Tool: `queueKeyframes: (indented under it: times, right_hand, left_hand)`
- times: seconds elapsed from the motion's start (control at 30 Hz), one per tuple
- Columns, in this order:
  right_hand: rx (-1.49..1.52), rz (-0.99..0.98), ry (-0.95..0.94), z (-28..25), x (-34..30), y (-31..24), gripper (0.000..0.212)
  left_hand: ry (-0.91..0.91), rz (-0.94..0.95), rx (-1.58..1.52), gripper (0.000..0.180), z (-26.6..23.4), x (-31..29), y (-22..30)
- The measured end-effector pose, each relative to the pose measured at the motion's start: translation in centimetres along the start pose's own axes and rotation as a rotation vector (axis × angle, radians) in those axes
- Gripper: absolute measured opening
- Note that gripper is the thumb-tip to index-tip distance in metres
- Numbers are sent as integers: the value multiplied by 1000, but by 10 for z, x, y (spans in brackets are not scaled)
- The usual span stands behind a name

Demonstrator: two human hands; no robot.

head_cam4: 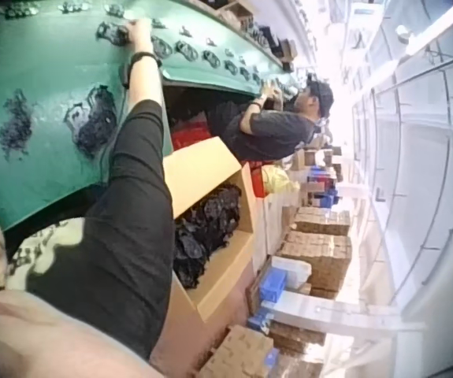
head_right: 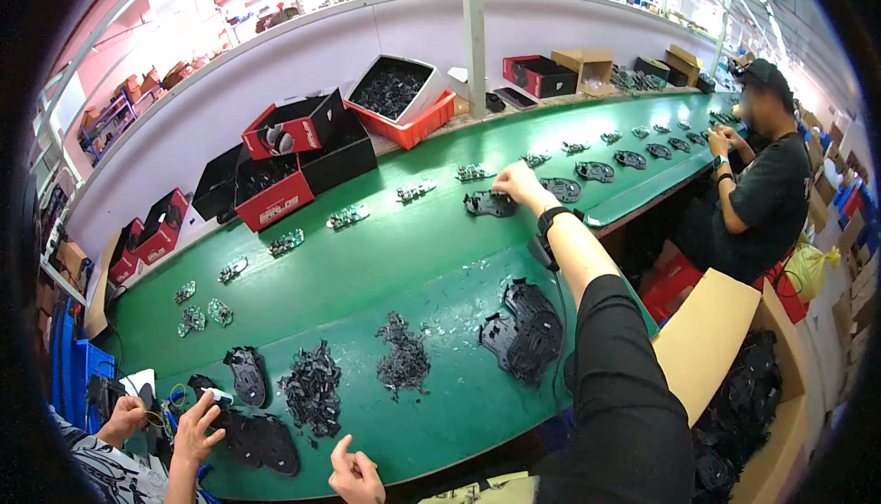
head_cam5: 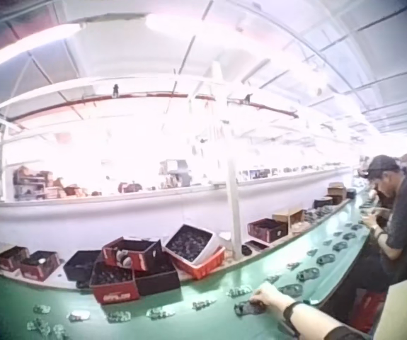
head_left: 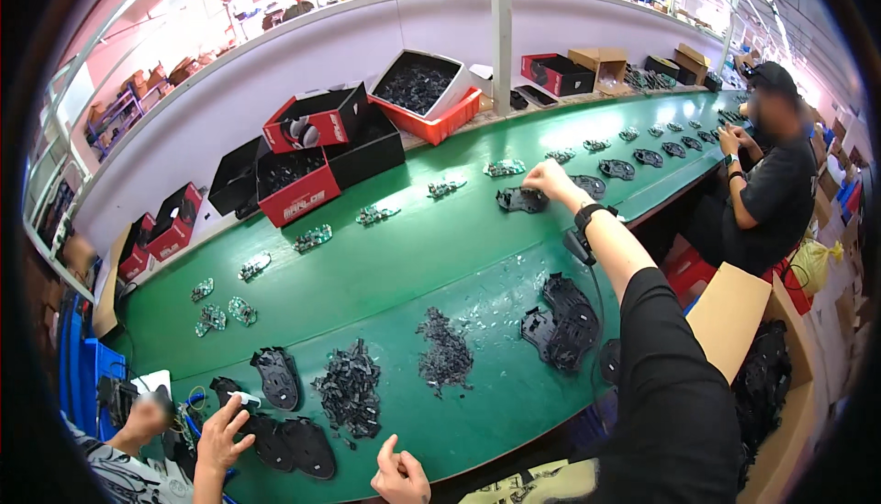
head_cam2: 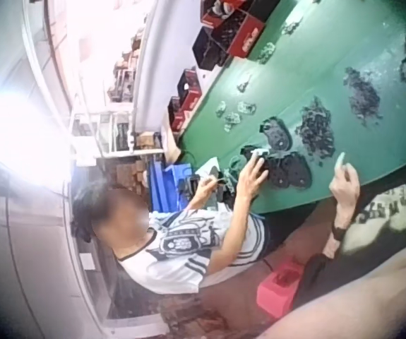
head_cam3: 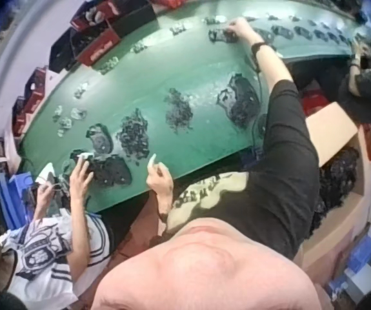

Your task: The person assembles small black plastic components on a green workbench. They pick up individual parts, apply glue from a small bottle to specific points on the component, and press them together. The person handles the components one at a time, placing finished units on the table.

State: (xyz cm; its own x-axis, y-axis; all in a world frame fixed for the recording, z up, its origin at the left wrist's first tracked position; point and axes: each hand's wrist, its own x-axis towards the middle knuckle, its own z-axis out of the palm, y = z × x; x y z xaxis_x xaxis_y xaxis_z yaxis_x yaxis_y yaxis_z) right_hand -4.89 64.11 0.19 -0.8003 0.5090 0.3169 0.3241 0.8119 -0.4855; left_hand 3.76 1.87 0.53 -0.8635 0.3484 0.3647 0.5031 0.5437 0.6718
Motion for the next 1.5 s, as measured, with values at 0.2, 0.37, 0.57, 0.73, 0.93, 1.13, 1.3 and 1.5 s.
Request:
queueKeyframes:
  times: [0.2, 0.37, 0.57, 0.73, 0.93, 1.13, 1.3, 1.5]
  right_hand:
    - [243, 60, -140, -73, -44, -70, 32]
    - [-178, -181, -724, -119, -170, -179, 36]
    - [-282, -373, -590, -110, -248, -170, 46]
    - [-277, -365, -550, -98, -247, -168, 36]
    - [-200, -345, -582, -97, -247, -169, 35]
    - [-58, -160, -594, -94, -252, -170, 23]
    - [5, -277, -540, -89, -258, -160, 18]
    - [-28, -133, -613, -109, -253, -204, 20]
  left_hand:
    - [-129, -84, -203, 34, 6, 1, -12]
    - [-88, -52, -260, 33, 6, -6, -16]
    - [-176, 17, -328, 29, 5, 3, -17]
    - [-200, -31, -390, 28, -3, 2, -20]
    - [-206, -14, -442, 25, -8, -1, -23]
    - [-285, -122, -624, 23, -14, 1, -19]
    - [-352, -113, -652, 23, -11, -1, -18]
    - [-391, -188, -750, 25, -14, -6, -13]
